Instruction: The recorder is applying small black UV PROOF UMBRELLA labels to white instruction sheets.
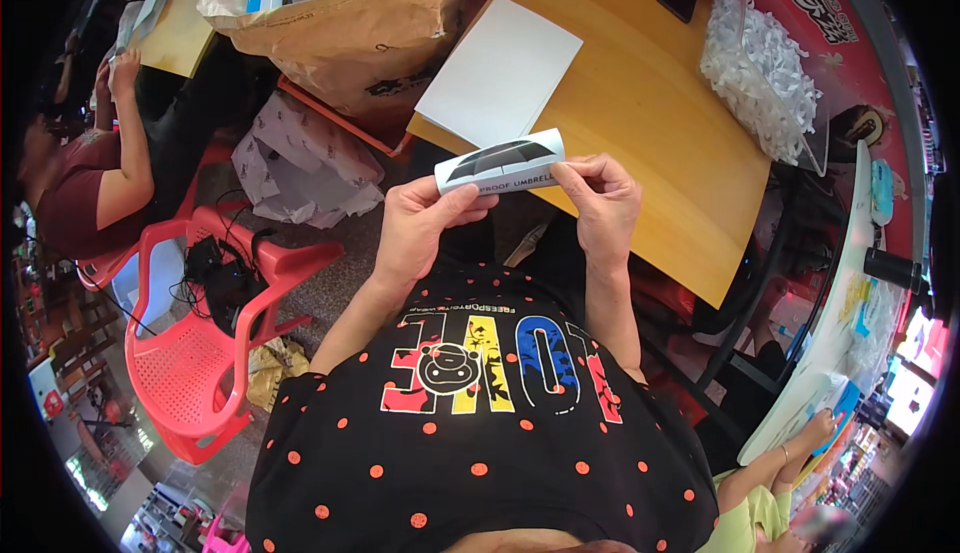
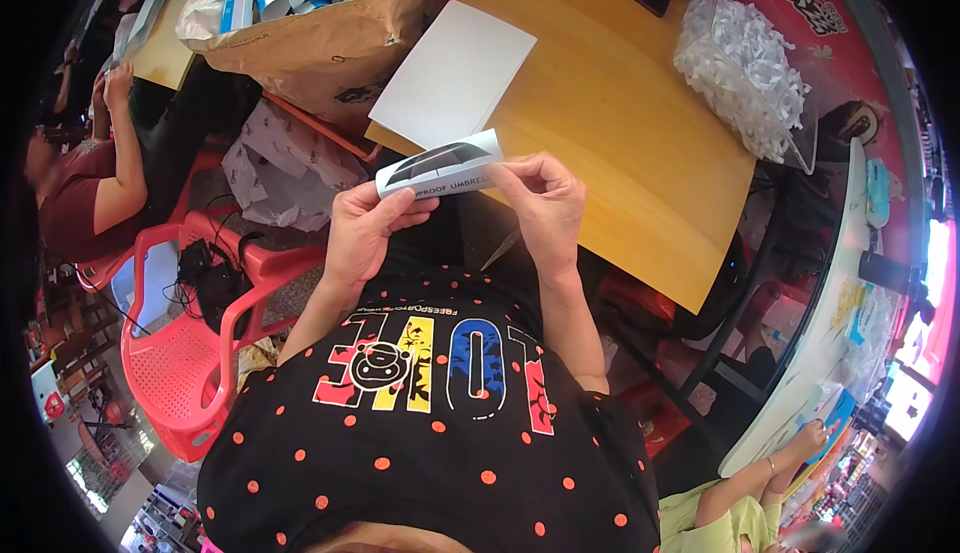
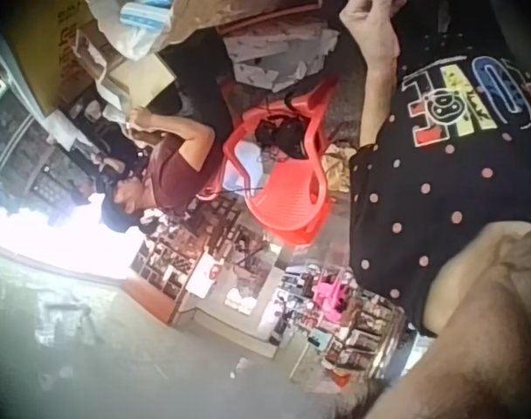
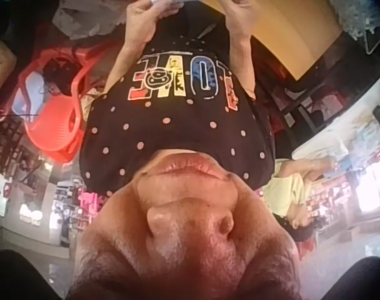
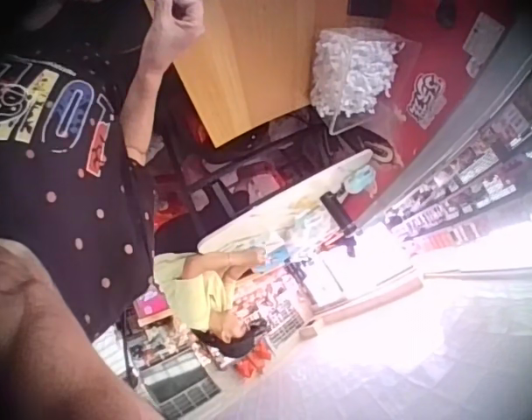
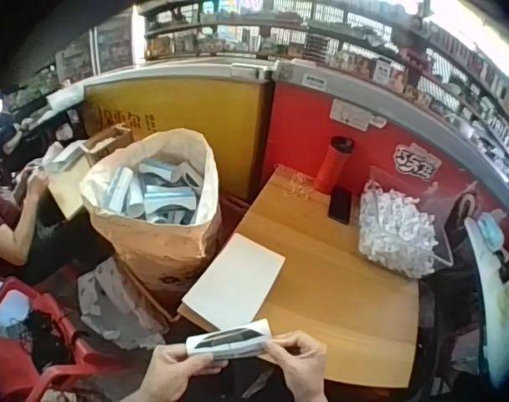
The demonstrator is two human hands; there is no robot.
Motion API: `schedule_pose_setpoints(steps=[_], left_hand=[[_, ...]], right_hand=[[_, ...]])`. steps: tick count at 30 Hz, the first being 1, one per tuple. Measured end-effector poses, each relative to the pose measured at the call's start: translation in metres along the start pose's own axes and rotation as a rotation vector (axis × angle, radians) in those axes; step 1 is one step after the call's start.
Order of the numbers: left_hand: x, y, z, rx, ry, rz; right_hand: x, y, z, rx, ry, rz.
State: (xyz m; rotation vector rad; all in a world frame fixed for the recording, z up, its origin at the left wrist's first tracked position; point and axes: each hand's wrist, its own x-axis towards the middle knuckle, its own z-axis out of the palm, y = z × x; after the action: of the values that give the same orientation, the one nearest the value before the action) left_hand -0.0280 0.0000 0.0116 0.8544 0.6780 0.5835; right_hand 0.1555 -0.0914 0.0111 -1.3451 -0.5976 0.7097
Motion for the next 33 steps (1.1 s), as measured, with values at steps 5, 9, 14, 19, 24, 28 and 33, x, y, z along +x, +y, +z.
schedule_pose_setpoints(steps=[5,9,14,19,24,28,33], left_hand=[[0.001,-0.001,-0.001,0.031,0.032,0.003],[0.000,-0.002,-0.002,0.010,0.017,-0.044],[-0.001,-0.006,-0.003,-0.054,0.022,-0.040],[-0.001,-0.010,0.003,-0.098,0.055,0.027],[-0.003,-0.014,0.002,-0.041,0.060,0.097],[-0.004,-0.015,0.003,-0.023,0.070,0.121],[-0.002,-0.014,0.000,0.007,0.069,0.117]], right_hand=[[0.002,0.001,-0.001,0.050,-0.010,0.068],[0.004,-0.002,0.001,0.082,-0.025,0.105],[0.003,0.004,-0.004,0.066,-0.069,0.079],[0.002,0.006,-0.001,0.088,-0.059,0.071],[0.000,0.012,0.000,0.096,-0.051,0.085],[-0.001,0.012,0.002,0.106,-0.044,0.089],[0.000,0.011,0.000,0.084,-0.087,0.147]])
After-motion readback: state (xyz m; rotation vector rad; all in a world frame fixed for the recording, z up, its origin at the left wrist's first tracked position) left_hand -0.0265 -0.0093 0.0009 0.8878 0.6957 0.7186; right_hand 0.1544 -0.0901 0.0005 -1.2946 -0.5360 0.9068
